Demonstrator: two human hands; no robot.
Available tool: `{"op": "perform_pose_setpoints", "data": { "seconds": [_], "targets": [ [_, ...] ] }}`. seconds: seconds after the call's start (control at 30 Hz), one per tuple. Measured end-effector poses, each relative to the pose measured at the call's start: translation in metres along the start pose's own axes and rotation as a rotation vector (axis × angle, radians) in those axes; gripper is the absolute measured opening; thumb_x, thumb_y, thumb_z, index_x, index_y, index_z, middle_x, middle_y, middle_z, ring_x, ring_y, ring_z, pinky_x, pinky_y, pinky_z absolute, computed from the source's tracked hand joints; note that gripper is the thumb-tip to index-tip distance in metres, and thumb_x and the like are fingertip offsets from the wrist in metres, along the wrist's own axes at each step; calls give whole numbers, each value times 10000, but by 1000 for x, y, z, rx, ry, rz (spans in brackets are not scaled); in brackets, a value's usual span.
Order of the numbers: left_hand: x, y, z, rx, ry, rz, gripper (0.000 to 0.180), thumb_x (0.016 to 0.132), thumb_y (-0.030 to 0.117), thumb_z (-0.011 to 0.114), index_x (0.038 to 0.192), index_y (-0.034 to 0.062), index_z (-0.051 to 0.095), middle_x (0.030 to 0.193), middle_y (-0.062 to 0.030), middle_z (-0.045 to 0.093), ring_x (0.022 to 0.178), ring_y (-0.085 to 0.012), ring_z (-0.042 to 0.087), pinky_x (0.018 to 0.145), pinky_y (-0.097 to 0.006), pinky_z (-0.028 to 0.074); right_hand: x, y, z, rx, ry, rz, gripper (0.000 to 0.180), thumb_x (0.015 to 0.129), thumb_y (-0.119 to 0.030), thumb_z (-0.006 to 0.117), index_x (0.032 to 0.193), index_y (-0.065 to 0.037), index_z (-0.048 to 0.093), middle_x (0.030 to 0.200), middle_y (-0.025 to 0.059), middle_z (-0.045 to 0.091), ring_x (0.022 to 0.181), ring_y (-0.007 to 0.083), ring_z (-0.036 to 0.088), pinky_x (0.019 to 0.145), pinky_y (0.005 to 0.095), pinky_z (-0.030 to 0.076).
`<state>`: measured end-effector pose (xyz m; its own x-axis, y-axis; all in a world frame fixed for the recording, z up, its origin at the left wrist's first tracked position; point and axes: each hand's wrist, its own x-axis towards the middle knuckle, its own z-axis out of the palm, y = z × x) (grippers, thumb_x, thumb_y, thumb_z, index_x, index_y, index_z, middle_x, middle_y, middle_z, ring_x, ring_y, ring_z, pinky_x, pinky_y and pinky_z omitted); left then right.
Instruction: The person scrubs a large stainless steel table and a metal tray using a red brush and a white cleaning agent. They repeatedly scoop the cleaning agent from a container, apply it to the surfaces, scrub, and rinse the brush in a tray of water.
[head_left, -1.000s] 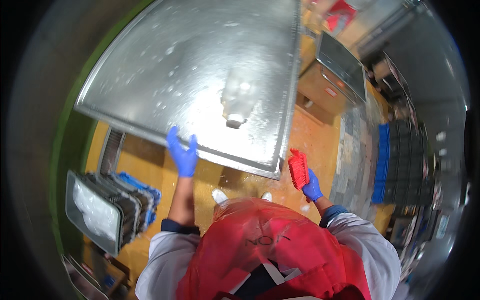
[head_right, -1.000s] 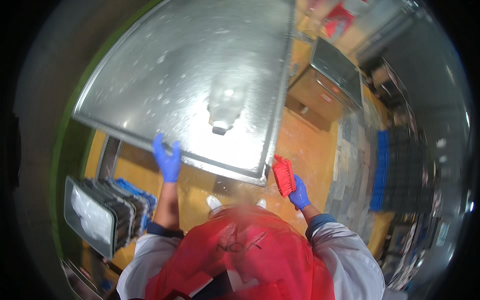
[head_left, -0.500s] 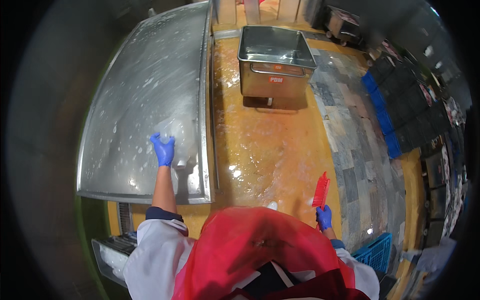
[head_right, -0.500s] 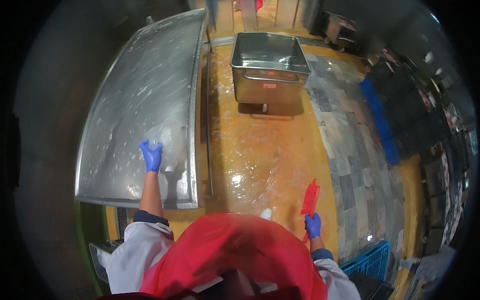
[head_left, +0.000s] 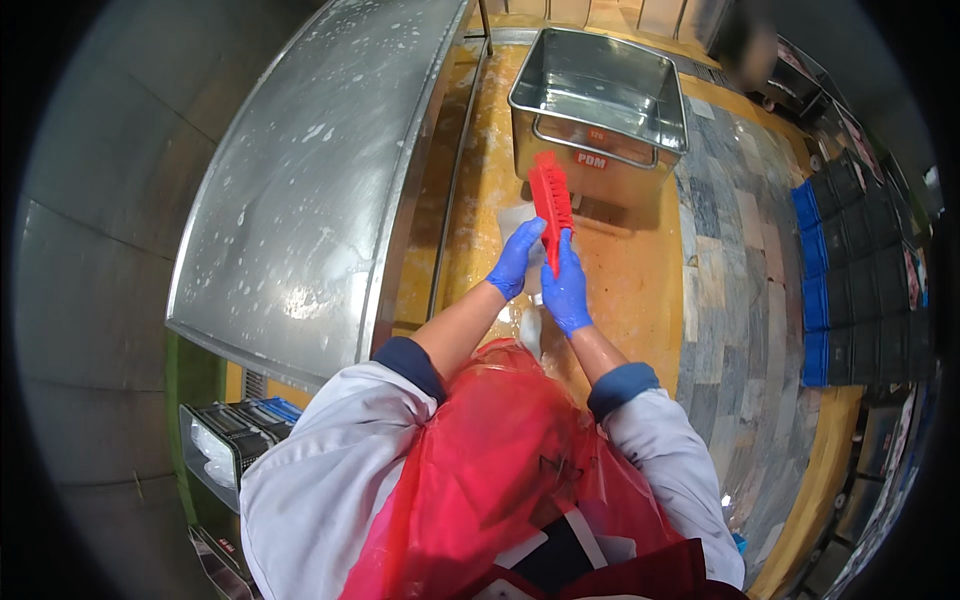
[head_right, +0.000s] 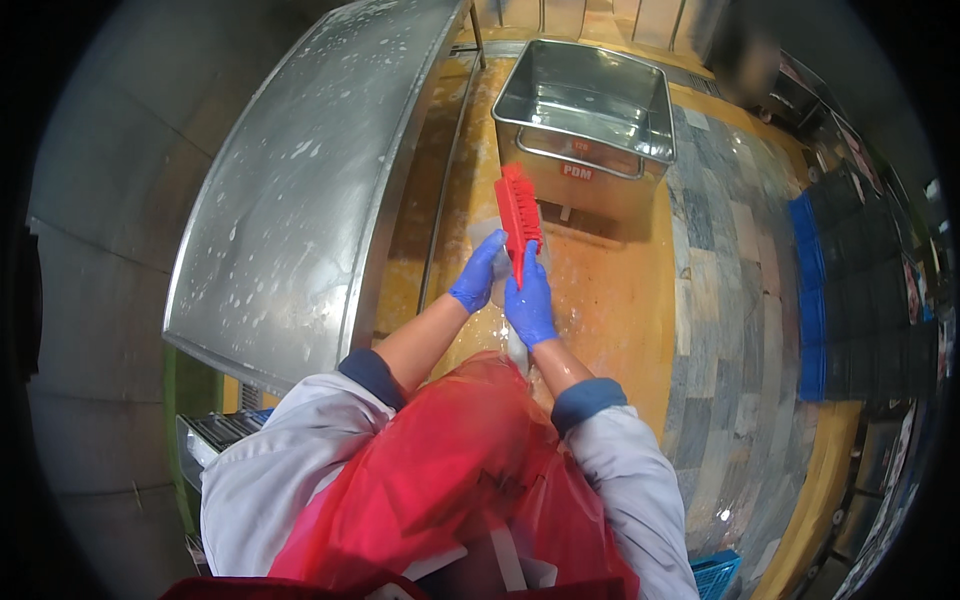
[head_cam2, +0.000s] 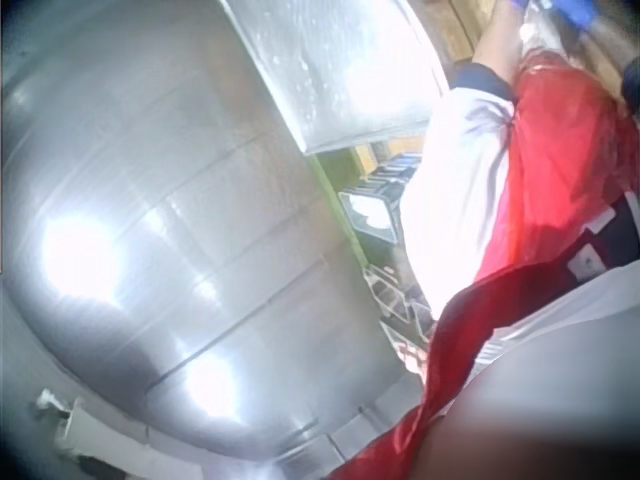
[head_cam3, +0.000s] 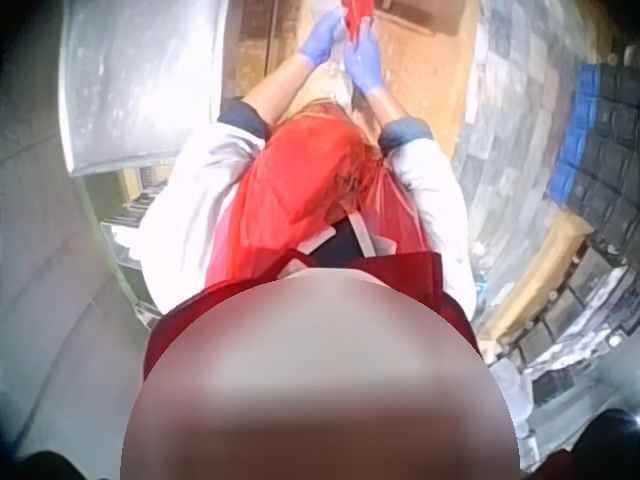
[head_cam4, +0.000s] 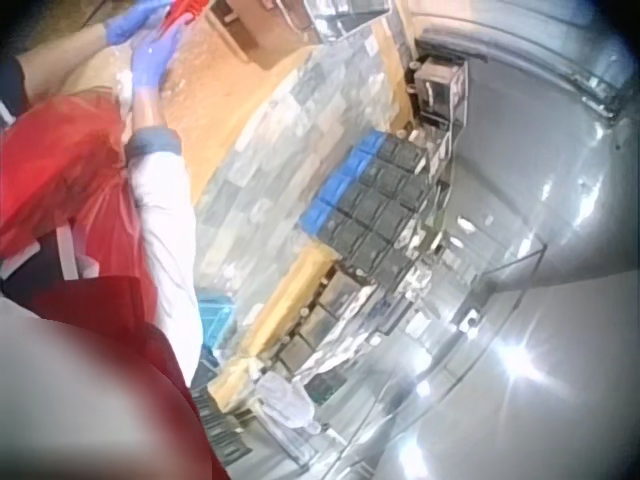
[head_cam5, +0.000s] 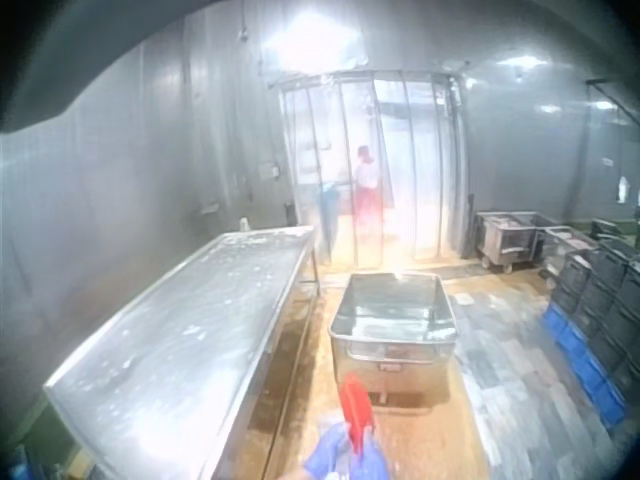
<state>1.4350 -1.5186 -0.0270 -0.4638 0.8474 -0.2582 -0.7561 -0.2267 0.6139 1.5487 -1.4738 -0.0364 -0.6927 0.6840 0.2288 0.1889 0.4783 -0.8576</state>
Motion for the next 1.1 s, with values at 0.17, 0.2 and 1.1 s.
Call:
{"op": "perform_pose_setpoints", "data": {
  "seconds": [0.17, 0.2, 1.1],
  "targets": [
    [119, -2, -25, 296, 207, -48, 293, 857, 129, 630, 1126, 36, 563, 927, -66, 636, 807, -159, 615, 696, -295, 519, 97, 67, 19, 20, -224, -12, 635, 854, -130, 569, 1424, -9, 317, 1180, 246, 518, 1082, 377, 547, 925, 394, 442],
    [140, -1, -28, 290, 217, -90, 280, 851, 120, 635, 1112, 39, 575, 912, -67, 639, 802, -156, 609, 698, -291, 511, 116, 84, 16, 96, -293, 100, 603, 860, -136, 566, 1406, -10, 345, 1164, 236, 535, 1062, 364, 560, 913, 391, 448],
    [762, -19, -89, 689, 636, -381, 289, 742, 79, 698, 1009, 0, 617, 819, -120, 664, 663, -181, 636, 575, -288, 511, 697, 573, -104, -757, -622, 494, 474, 761, -300, 686, 1169, -80, 588, 1109, 158, 649, 1005, 353, 623, 825, 460, 498]
  ]
}}
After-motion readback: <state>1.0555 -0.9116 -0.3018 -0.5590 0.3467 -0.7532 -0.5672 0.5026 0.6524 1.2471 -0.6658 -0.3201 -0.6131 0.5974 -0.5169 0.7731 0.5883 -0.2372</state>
